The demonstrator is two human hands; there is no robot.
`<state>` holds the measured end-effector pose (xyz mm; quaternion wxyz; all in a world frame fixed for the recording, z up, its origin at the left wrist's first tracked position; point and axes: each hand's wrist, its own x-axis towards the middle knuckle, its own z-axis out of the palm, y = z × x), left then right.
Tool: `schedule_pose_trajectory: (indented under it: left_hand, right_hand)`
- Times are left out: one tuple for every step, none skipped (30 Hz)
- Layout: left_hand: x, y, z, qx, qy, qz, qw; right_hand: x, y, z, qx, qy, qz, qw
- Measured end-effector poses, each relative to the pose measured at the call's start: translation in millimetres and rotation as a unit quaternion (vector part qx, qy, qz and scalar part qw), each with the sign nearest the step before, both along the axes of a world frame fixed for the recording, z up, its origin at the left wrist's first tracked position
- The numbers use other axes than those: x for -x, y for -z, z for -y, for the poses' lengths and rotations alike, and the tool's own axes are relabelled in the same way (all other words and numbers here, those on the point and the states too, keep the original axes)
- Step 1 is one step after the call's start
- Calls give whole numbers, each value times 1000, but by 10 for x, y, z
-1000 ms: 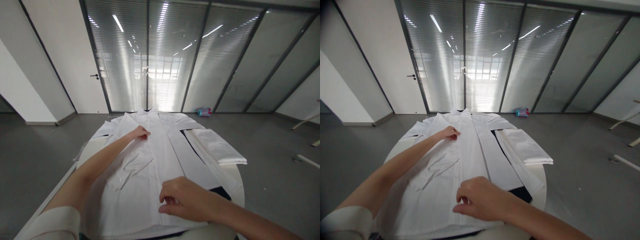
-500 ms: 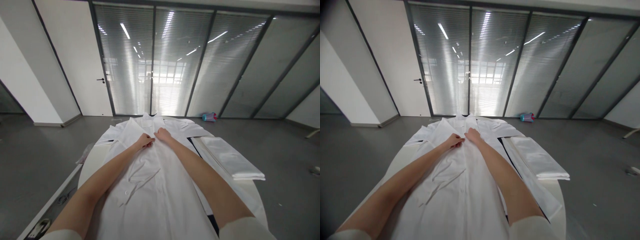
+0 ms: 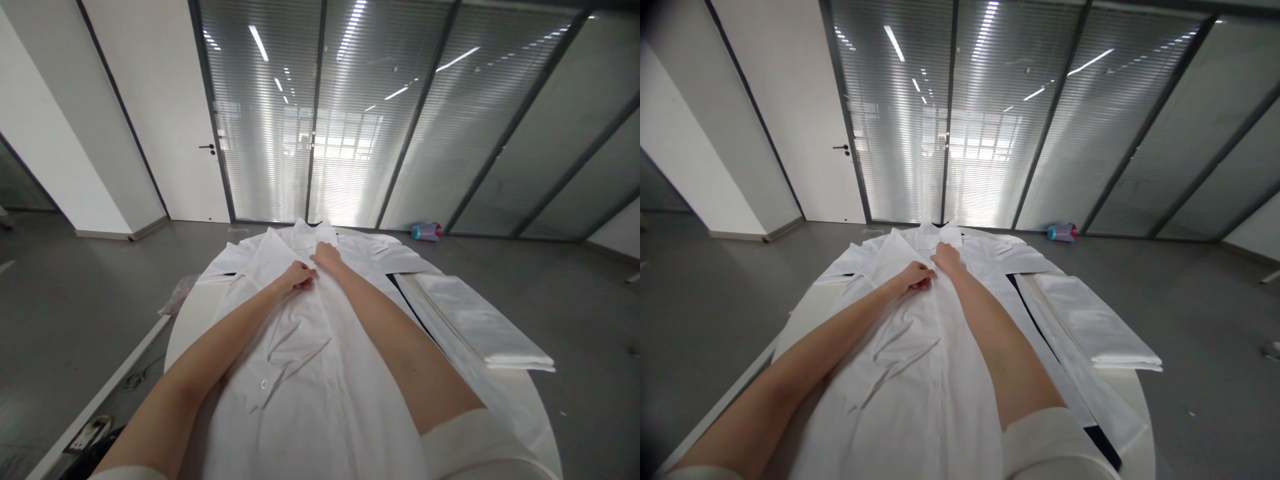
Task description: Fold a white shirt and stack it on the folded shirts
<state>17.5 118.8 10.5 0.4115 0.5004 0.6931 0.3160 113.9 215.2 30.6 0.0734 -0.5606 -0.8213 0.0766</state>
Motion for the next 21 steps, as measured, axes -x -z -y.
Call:
schedule_pose_trajectory:
  left_hand:
    - [21,-15,3,8,3,-2,1000]
    - [42,-31,6,16,8,-5,1000]
    - [61,-47,10,24,12,-7,1000]
    - [77,-63,14,32,16,-10,999]
    - [89,-78,18,38,21,-12,999]
    - [97,-91,23,43,25,-13,999]
    - [101,-102,27,47,29,-14,998]
    - [102,-109,30,49,32,-14,998]
    - [100,-112,33,50,35,-14,998]
    - [95,-111,35,50,37,-14,998]
    - [89,-107,36,50,39,-15,998]
    - [83,-100,36,48,39,-15,998]
    - [77,-90,36,45,40,-16,998]
    - [73,-79,34,42,40,-17,998]
    - [73,-68,31,38,42,-18,998]
    - [76,-56,26,34,45,-18,998]
    - [82,-43,18,32,48,-18,998]
    - [92,-31,9,30,53,-18,998]
    - [104,-20,-2,29,57,-18,998]
    - [116,-9,-14,29,61,-17,998]
    - [128,-1,-24,29,65,-17,997]
  right_hand:
    - [1,16,-5,0,-7,0,1000]
    - [-1,35,-7,1,-14,-1,1000]
    - [-3,57,-9,2,-21,-2,1000]
    - [-7,79,-9,4,-27,-3,1000]
    - [-13,99,-10,5,-32,-4,999]
    - [-19,115,-12,6,-36,-6,999]
    - [-27,126,-15,7,-40,-8,999]
    - [-34,131,-20,5,-42,-10,999]
    - [-41,130,-29,2,-44,-14,999]
    - [-45,124,-42,-5,-44,-18,999]
    - [-46,115,-61,-12,-43,-22,999]
    - [-43,104,-86,-20,-41,-27,999]
    - [-36,95,-118,-26,-38,-30,998]
    - [-23,88,-155,-28,-35,-31,999]
    - [-7,87,-195,-24,-33,-30,999]
    - [13,93,-238,-16,-32,-28,999]
    - [34,105,-279,-5,-33,-25,999]
    - [55,124,-318,7,-35,-21,999]
    - [75,149,-353,19,-39,-17,999]
    - [92,178,-382,28,-44,-13,999]
    - [106,208,-407,35,-49,-9,998]
